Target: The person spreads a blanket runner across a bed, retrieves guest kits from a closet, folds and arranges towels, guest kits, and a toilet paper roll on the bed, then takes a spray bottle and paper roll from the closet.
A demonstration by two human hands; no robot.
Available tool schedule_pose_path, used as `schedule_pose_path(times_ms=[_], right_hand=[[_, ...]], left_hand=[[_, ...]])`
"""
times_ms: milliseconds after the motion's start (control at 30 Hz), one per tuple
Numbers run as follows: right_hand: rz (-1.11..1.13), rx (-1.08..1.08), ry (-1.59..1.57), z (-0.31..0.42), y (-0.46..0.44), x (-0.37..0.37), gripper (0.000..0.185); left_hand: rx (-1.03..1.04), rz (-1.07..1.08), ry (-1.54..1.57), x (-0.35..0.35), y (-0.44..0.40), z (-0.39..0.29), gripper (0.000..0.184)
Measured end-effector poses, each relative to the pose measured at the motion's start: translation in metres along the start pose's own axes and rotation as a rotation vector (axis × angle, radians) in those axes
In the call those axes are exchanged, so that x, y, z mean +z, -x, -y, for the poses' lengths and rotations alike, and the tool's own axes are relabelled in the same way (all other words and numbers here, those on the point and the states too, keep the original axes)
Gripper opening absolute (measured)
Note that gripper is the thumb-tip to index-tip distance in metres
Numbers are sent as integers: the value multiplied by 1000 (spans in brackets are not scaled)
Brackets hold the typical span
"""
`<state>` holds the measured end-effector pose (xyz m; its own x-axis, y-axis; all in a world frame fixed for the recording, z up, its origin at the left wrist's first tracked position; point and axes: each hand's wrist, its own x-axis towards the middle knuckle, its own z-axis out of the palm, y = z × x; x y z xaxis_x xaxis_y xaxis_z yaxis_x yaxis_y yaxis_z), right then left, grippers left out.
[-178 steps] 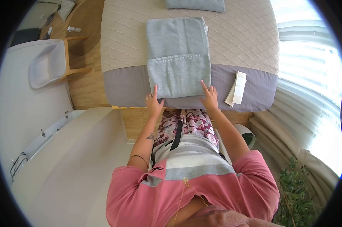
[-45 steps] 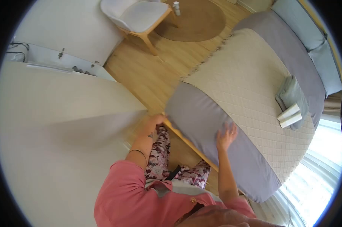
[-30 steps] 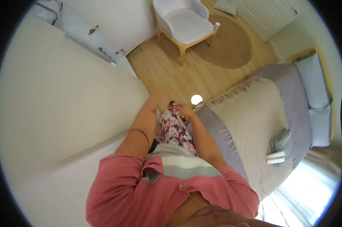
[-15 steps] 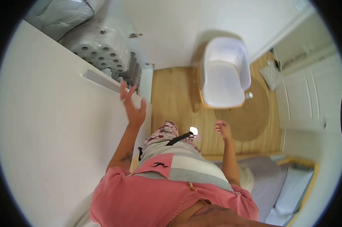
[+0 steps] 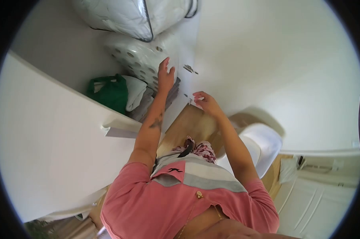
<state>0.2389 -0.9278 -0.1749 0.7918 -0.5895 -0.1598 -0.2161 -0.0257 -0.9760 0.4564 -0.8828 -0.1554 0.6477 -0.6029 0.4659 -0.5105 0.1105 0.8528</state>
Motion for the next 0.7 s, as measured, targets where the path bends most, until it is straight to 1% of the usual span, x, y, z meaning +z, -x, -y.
schedule_pose_path(times_ms=[67,100,133,167,200,233,267,300,333,367,400,467,500,533,600,633,667,700], right_hand=[[44,-47,47,13,-46,-5,31],[57,-89,88,18,-70,-10,33],[83,-97,91,18,-93,-13,33],[43,-123,128,18,-118,-12,34],[6,-146,158,15,-142,-13,35],[8,-139,175,16,-163,-16,38],[45,-135,180,15,-178,-17,38],[21,-133,146,19,-195,-16,42],[-4,-126,109,23,-209,-15,45],[42,-71,105,26,-222,-17,55],[82,-70,105,25,-235,-12,55],[13,-78,16,22,-258,-4,68],[49,-33,4,29,-263,-1,78],[83,-30,5,29,-271,3,78],[125,4,-154,27,-282,10,81],[193,0,-278,33,-281,13,83],[221,7,-278,38,-279,15,83],[200,0,-331,41,-279,18,82]], left_hand=[[81,-49,-179,12,-45,25,43],[82,-74,-192,14,-58,35,43],[84,-114,-295,15,-68,45,42],[86,-156,-393,15,-79,57,42],[78,-177,-408,16,-88,66,42],[62,-220,-536,18,-93,72,42],[35,-263,-663,19,-93,78,42],[15,-292,-680,20,-99,82,42],[-44,-319,-600,20,-103,82,35],[-100,-346,-522,21,-107,82,30],[-122,-371,-544,17,-110,81,30],[-524,-238,-366,10,-121,77,28],[-409,-256,-401,8,-125,98,25],[-426,-281,-416,3,-127,87,25],[-616,-122,-3,-6,-132,58,25],[-631,-148,-13,-8,-131,51,25],[-722,-92,24,-7,-131,44,27],[-810,-35,66,-7,-133,38,29]])
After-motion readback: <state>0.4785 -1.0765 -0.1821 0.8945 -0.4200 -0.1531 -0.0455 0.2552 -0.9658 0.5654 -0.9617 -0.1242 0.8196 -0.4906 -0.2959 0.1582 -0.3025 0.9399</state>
